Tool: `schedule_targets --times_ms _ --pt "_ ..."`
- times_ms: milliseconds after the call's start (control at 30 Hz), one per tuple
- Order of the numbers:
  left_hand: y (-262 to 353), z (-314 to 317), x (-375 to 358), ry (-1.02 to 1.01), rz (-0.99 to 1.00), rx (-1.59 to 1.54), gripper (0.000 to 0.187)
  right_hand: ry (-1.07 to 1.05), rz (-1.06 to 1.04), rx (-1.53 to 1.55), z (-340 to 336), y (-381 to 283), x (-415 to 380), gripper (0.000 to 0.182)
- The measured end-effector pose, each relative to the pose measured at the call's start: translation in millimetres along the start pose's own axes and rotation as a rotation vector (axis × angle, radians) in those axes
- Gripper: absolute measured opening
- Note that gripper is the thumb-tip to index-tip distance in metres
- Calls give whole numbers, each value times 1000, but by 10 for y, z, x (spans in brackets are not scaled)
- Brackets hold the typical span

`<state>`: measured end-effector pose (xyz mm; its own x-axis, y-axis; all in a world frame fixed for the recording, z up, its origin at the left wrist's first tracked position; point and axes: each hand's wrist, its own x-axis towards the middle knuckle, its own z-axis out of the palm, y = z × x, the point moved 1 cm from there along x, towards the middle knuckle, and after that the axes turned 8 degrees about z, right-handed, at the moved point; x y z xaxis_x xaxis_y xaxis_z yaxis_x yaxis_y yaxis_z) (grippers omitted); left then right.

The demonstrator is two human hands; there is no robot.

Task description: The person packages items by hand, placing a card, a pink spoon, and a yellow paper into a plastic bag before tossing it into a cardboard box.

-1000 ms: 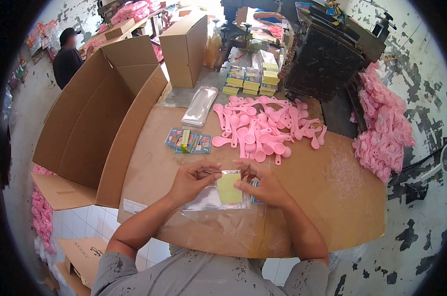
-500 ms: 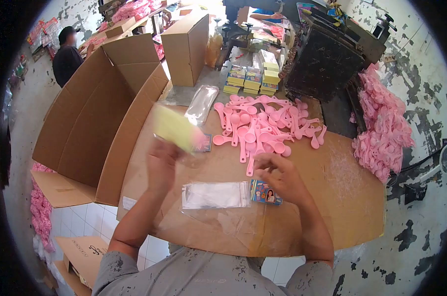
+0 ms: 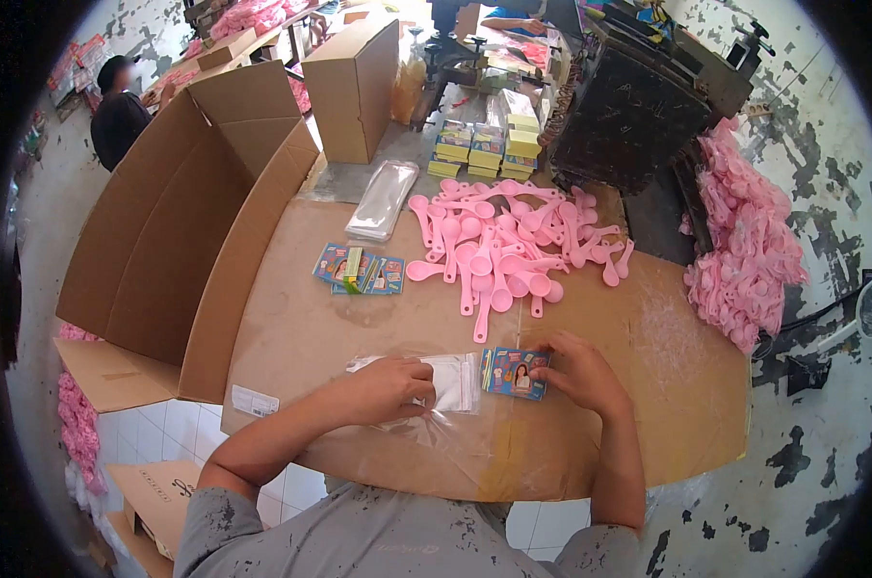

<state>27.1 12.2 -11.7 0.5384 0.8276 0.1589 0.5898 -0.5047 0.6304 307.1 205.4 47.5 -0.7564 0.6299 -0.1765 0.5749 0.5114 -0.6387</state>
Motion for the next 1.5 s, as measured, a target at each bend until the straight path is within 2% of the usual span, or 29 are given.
schedule_targets --times_ms 67,133,167,233,367,467,633,733,767,833,933,1000,1067,1133,1233,1333,1433,1500 --pt "26 -18 -9 25 8 -20 17 66 -25 13 10 15 1 31" --pt "116 -155 11 133 38 -63 13 139 -112 13 6 2 8 28" --pt "139 -203 20 188 52 -86 12 116 -78 24 -6 -9 0 28" --pt "74 -213 6 318 -3 -528 10 70 -10 45 -69 -68 -23 27" --pt "-52 -215 11 526 -184 -1264 19 82 -97 224 -5 -412 44 28" --pt "-7 -291 28 601 -315 -1232 33 114 -143 280 54 -655 153 31" --pt "-18 -257 32 684 -314 -1157 47 203 -208 372 138 -679 360 34" --pt "-18 -251 40 709 -336 -1130 51 180 -255 365 119 -725 405 35" --pt "-15 -252 36 719 -344 -1137 52 125 -274 280 98 -760 406 33" --pt "-6 -255 28 689 -321 -1081 51 17 -310 111 49 -829 383 30" --pt "47 -191 40 583 -292 -914 50 1 -355 111 256 -906 388 29" --pt "68 -135 43 559 -288 -852 47 -1 -161 488 452 -913 398 23" --pt "45 -88 64 601 -298 -875 43 -12 -21 629 574 -852 401 19" --pt "49 -166 49 556 -342 -917 44 -31 59 538 636 -777 416 16" --pt "-6 -152 34 553 -336 -945 42 -93 -296 332 658 -743 478 19" --pt "-17 -159 33 544 -363 -933 39 115 -96 278 513 -604 617 21" --pt "-68 -109 41 562 -369 -931 34 564 -164 -242 427 -394 864 20" --pt "-70 -106 54 573 -348 -938 32 583 -168 -300 465 -306 980 20"
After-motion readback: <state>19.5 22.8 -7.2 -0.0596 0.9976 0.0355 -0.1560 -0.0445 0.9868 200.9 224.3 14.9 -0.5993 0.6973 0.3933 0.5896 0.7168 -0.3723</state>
